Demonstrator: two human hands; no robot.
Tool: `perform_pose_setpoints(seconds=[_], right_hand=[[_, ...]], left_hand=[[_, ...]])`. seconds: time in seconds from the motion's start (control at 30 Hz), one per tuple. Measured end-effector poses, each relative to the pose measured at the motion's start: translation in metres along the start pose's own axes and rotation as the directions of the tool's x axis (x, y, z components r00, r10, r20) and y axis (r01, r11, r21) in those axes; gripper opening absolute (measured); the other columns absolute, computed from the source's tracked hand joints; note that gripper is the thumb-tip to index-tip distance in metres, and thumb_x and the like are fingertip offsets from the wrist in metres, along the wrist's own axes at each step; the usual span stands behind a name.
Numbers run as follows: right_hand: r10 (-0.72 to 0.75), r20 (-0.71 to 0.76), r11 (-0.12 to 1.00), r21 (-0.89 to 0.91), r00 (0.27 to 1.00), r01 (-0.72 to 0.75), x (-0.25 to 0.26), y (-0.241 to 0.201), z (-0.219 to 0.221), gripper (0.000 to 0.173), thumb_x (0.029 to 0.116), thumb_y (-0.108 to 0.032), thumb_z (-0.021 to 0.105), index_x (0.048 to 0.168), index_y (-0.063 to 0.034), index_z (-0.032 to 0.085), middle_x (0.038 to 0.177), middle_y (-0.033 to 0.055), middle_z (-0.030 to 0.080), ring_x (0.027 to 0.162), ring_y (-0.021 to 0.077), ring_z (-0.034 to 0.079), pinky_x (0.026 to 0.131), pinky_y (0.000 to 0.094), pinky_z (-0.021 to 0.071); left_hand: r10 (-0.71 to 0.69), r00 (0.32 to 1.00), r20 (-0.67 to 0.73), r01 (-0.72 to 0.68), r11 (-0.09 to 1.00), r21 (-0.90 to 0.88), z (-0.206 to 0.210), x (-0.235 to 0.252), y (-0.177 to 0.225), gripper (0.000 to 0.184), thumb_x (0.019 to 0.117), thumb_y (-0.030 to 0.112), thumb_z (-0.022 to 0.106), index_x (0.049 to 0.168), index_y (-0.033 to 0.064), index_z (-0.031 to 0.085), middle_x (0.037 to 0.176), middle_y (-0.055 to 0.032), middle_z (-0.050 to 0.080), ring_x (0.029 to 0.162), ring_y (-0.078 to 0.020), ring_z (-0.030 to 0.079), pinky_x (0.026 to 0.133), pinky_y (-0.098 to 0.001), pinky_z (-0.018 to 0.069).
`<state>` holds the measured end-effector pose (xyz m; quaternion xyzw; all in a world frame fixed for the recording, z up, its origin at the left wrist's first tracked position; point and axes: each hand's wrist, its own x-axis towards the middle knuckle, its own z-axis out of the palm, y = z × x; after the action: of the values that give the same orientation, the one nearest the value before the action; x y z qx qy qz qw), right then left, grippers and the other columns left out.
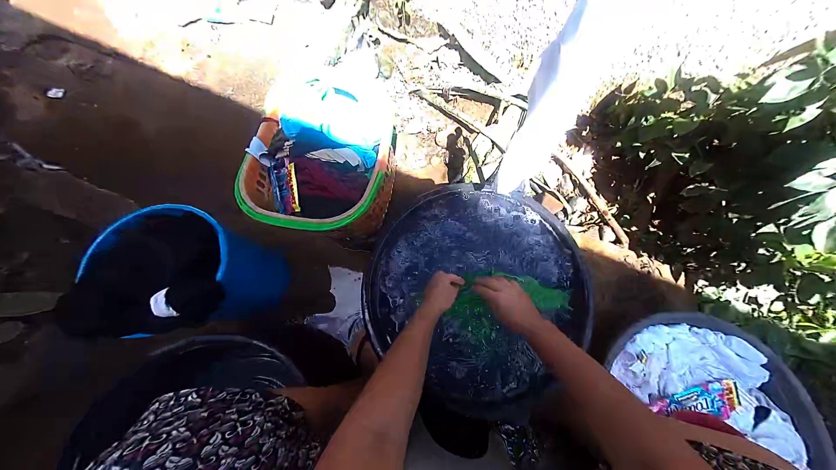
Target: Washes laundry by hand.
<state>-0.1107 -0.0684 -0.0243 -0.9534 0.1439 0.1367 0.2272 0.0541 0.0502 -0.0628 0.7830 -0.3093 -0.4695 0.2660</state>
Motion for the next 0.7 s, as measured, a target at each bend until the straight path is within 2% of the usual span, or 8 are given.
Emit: perform_pose_setpoints(seconds=[0.1, 0.2, 0.27, 0.37, 0.43, 0.5, 0.57, 0.7], right_hand=[[0.095, 0.218, 0.995, -0.030, 0.971, -0.091, 0.023, -0.018, 0.020, 0.057, 0.0928, 0.010, 0.051, 0.145, -0.0130, 0.055, 0.146, 0.0186, 0.055, 0.136, 0.0434, 0.050, 0.101, 0.0638, 0.0466], [0.321, 0.413, 0.947, -0.141, 0.852, -0.288, 0.038, -0.030, 0.018, 0.054, 0.0972, 0.006, 0.051, 0.150, -0.0054, 0.049, 0.155, 0.0246, 0.044, 0.143, 0.0484, 0.039, 0.106, 0.0674, 0.0428], [0.359, 0.475, 0.932, -0.229, 0.803, -0.281, 0.042, -0.037, 0.004, 0.046, 0.0956, 0.002, 0.057, 0.141, 0.0031, 0.056, 0.150, 0.0289, 0.047, 0.143, 0.0502, 0.038, 0.109, 0.0700, 0.0367], [0.306, 0.524, 0.939, -0.302, 0.795, -0.162, 0.024, -0.049, -0.048, 0.035, 0.0981, -0.016, 0.064, 0.129, 0.0006, 0.066, 0.136, 0.0279, 0.060, 0.134, 0.0495, 0.049, 0.106, 0.0700, 0.0388], [0.259, 0.460, 0.952, -0.269, 0.849, -0.145, -0.002, -0.063, -0.103, 0.034, 0.1028, -0.029, 0.059, 0.124, -0.0047, 0.069, 0.123, 0.0247, 0.066, 0.121, 0.0456, 0.060, 0.096, 0.0655, 0.0480], [0.167, 0.285, 0.972, -0.208, 0.944, -0.109, -0.033, -0.073, -0.157, 0.031, 0.1030, -0.036, 0.060, 0.107, -0.0070, 0.073, 0.100, 0.0191, 0.070, 0.102, 0.0400, 0.067, 0.083, 0.0608, 0.0530], [0.017, 0.060, 0.976, -0.217, 0.998, -0.003, -0.064, -0.076, -0.203, 0.030, 0.1000, -0.038, 0.064, 0.088, -0.0115, 0.073, 0.077, 0.0083, 0.065, 0.081, 0.0311, 0.067, 0.066, 0.0543, 0.0523], [-0.222, -0.233, 0.947, -0.282, 0.947, 0.152, -0.113, -0.093, -0.292, 0.035, 0.0957, -0.046, 0.055, 0.075, -0.0216, 0.070, 0.070, -0.0061, 0.061, 0.070, 0.0143, 0.062, 0.058, 0.0422, 0.0481]], left_hand=[[-0.057, 0.998, -0.006, 0.057, 0.977, 0.206, 0.005, -0.002, -0.007, 0.028, 0.1029, 0.011, 0.054, 0.124, 0.0040, 0.070, 0.140, -0.0215, 0.059, 0.133, -0.0365, 0.055, 0.112, -0.0544, 0.0433], [-0.166, 0.986, 0.015, 0.140, 0.872, 0.469, 0.001, -0.009, -0.002, 0.036, 0.1022, 0.011, 0.052, 0.136, 0.0051, 0.063, 0.151, -0.0252, 0.048, 0.133, -0.0450, 0.052, 0.108, -0.0624, 0.0436], [-0.187, 0.982, 0.022, 0.148, 0.838, 0.525, -0.008, -0.008, 0.003, 0.056, 0.0979, 0.009, 0.058, 0.152, 0.0212, 0.050, 0.157, -0.0281, 0.037, 0.133, -0.0513, 0.048, 0.104, -0.0686, 0.0426], [-0.167, 0.984, 0.056, 0.120, 0.870, 0.478, -0.048, -0.008, 0.019, 0.072, 0.0938, 0.009, 0.065, 0.158, 0.0262, 0.038, 0.154, -0.0322, 0.036, 0.127, -0.0548, 0.051, 0.097, -0.0718, 0.0461], [-0.094, 0.989, 0.112, 0.020, 0.844, 0.536, -0.087, -0.010, 0.047, 0.051, 0.0975, 0.012, 0.059, 0.148, 0.0206, 0.056, 0.146, -0.0248, 0.052, 0.128, -0.0469, 0.056, 0.098, -0.0697, 0.0465], [-0.026, 0.989, 0.144, -0.073, 0.767, 0.637, -0.126, -0.032, 0.097, 0.032, 0.1010, 0.017, 0.054, 0.128, 0.0176, 0.071, 0.128, -0.0187, 0.067, 0.122, -0.0420, 0.061, 0.096, -0.0693, 0.0475], [0.090, 0.982, 0.164, -0.182, 0.669, 0.720, -0.157, -0.072, 0.154, 0.027, 0.1005, 0.015, 0.053, 0.116, 0.0123, 0.075, 0.116, -0.0190, 0.070, 0.115, -0.0417, 0.063, 0.092, -0.0680, 0.0479], [0.359, 0.928, 0.094, -0.270, 0.479, 0.835, -0.204, -0.153, 0.245, 0.020, 0.0993, 0.020, 0.056, 0.091, 0.0094, 0.071, 0.091, -0.0167, 0.066, 0.096, -0.0396, 0.064, 0.074, -0.0631, 0.0473]])
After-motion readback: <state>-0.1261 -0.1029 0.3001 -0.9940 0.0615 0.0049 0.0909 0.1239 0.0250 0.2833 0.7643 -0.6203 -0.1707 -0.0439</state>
